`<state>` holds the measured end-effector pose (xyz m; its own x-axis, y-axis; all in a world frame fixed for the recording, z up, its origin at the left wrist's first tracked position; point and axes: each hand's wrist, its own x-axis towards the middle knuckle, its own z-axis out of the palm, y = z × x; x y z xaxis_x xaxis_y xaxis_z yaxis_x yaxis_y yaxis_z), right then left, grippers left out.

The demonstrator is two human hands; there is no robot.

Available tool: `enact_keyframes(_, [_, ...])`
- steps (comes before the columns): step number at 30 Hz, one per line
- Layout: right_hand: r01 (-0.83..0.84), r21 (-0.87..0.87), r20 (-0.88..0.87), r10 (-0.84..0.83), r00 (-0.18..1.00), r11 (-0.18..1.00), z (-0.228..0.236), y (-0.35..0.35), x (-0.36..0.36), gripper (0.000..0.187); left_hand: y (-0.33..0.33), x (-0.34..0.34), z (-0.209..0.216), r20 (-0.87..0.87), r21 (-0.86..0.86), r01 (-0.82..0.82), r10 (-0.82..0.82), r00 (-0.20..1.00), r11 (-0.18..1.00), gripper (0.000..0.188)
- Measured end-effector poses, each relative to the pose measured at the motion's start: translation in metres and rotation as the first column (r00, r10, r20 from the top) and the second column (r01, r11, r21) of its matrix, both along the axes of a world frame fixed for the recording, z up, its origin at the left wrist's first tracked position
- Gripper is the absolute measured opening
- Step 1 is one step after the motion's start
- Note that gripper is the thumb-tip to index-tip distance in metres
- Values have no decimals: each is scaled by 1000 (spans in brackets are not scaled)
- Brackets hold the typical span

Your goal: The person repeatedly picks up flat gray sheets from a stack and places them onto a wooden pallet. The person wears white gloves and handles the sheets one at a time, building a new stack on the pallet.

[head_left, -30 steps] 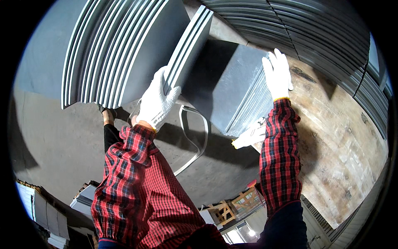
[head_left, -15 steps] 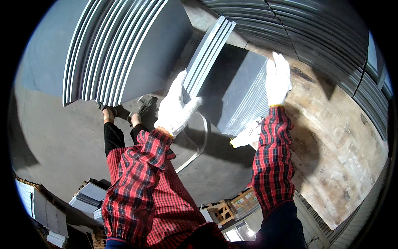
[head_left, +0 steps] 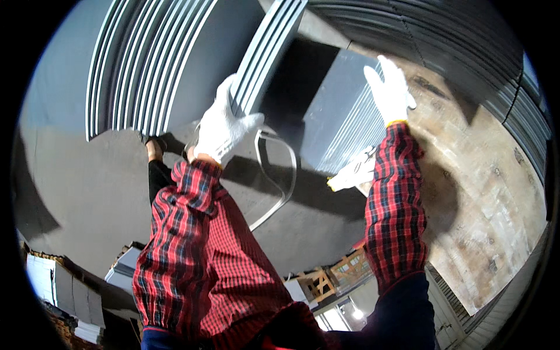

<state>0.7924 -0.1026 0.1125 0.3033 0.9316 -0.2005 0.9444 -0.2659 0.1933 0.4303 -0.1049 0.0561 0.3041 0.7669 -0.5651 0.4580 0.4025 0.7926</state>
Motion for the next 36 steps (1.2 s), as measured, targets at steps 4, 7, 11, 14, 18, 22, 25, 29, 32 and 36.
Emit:
enact_keyframes(4, [-50, 182, -118, 72, 990, 982, -3, 25, -64, 77, -9, -10, -17, -101, 75, 15, -7, 995, 997, 84])
enact_keyframes(7, [-21, 138, -380, 72, 922, 990, -25, 51, -91, 57, -13, -4, -14, -87, 137, 25, -13, 996, 990, 80])
enact_keyframes(11, [494, -128, -887, -322, 331, 860, -41, 93, -154, 54, -22, 4, -7, -117, 131, -27, 42, 992, 991, 72])
enact_keyframes(14, [514, -259, -960, -276, -45, 818, -57, 105, -153, 35, -33, 20, -4, -102, 219, -83, 108, 989, 972, 69])
enact_keyframes(18, [407, 33, -914, -137, 382, 913, -48, 105, -174, 20, -42, 26, -8, -86, 342, -170, 211, 974, 924, 58])
enact_keyframes(22, [-317, -70, -438, 256, 862, 946, -71, 96, -114, 33, -53, 45, -17, -108, 461, -249, 333, 937, 852, 46])
enact_keyframes(25, [328, -70, -793, -252, 554, 942, -53, 97, -150, 31, -55, 40, 0, -106, 346, -241, 293, 950, 907, 47])
enact_keyframes(29, [343, -95, -821, -269, 504, 934, -37, 100, -174, 48, -57, 40, -4, -90, 370, -250, 303, 949, 895, 55])
enact_keyframes(32, [399, -92, -841, -286, 460, 912, -41, 103, -164, 48, -58, 53, -1, -94, 316, -267, 310, 946, 910, 53])
enact_keyframes(36, [332, -137, -823, -293, 486, 933, -40, 106, -153, 41, -60, 57, -10, -130, 375, -213, 279, 951, 902, 48])
